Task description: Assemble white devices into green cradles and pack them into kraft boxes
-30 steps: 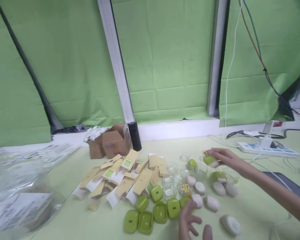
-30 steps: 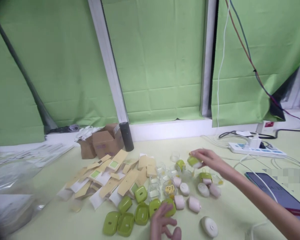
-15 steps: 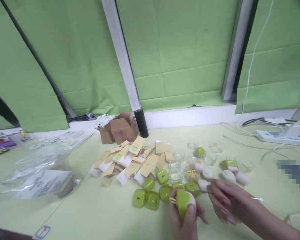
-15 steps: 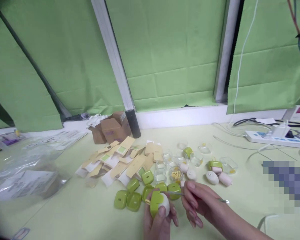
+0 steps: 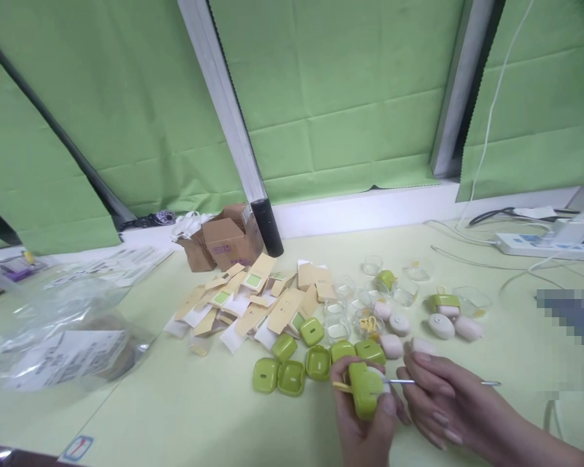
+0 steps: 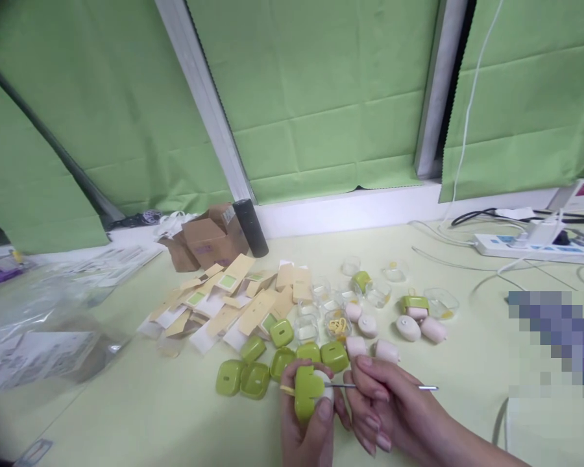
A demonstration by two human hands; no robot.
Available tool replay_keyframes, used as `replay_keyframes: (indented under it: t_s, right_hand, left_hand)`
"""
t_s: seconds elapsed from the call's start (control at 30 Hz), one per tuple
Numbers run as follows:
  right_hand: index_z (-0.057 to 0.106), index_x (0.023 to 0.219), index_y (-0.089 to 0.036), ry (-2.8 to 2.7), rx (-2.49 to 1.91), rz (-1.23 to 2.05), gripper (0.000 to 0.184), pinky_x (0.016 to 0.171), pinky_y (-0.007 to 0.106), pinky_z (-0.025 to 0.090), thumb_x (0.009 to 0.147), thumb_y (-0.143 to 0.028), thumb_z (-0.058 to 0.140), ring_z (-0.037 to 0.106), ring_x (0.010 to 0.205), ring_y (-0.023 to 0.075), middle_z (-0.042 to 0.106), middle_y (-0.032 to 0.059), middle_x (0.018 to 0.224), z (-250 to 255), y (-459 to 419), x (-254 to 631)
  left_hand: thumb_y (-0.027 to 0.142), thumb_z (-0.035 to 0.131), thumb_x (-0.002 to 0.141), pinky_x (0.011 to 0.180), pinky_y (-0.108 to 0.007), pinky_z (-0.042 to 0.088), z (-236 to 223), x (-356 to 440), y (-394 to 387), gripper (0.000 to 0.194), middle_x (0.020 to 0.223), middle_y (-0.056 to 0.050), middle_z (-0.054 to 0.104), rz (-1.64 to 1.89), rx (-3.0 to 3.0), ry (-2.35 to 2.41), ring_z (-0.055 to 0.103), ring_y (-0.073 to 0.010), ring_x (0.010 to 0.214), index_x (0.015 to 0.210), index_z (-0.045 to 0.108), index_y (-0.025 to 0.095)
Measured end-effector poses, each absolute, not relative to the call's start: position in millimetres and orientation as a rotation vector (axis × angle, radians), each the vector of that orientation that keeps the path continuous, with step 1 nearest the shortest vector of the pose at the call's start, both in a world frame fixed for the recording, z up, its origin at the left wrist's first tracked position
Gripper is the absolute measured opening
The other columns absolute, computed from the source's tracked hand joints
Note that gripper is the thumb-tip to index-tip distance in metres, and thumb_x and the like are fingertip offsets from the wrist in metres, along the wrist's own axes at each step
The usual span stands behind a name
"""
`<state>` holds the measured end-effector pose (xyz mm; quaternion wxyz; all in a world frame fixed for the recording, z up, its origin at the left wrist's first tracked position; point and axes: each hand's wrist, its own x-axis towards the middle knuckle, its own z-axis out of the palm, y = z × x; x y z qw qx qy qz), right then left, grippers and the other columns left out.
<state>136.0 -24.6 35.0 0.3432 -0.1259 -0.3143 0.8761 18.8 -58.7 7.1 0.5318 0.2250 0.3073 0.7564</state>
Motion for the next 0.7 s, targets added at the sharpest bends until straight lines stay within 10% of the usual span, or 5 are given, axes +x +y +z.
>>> replay_keyframes:
  t_s: [0.4,0.57,0.7]
  right_hand:
    - [0.032,0.057,-0.021,-0.906,-0.598,2.11,0.047,0.053,0.023,0.037,0.084,-0.052,0.054,0.028,0.049,0.0098,0.032,-0.006,0.053,42.4,-22.4,144.8]
    - [0.04,0.077,-0.024,-1.626,-0.749,1.497,0.033,0.07,0.03,0.047,0.076,-0.035,0.071,0.052,0.088,0.0189,0.052,0.003,0.103,43.2,-19.4,149.8]
    - [0.031,0.075,-0.025,-1.799,-0.855,1.368,0.03,0.063,0.029,0.049,0.085,-0.03,0.059,0.056,0.079,0.0168,0.052,0.0044,0.109,45.2,-15.6,160.6]
  left_hand:
    - [0.034,0.081,0.058,0.043,-0.017,0.037,1.5,19.4,-59.3,0.068,0.077,0.001,0.065,1.648,0.538,0.87,0.051,-0.0068,0.047,0.106,0.032,0.027]
    - [0.052,0.075,0.061,0.037,-0.018,0.033,-2.6,29.1,-54.1,0.064,0.082,-0.001,0.062,1.656,0.488,0.856,0.046,-0.0056,0.041,0.107,0.039,0.025]
    - [0.057,0.071,0.063,0.042,-0.019,0.036,-7.2,35.9,-51.3,0.059,0.082,-0.005,0.064,1.578,0.58,0.843,0.047,-0.0076,0.049,0.105,0.053,0.019]
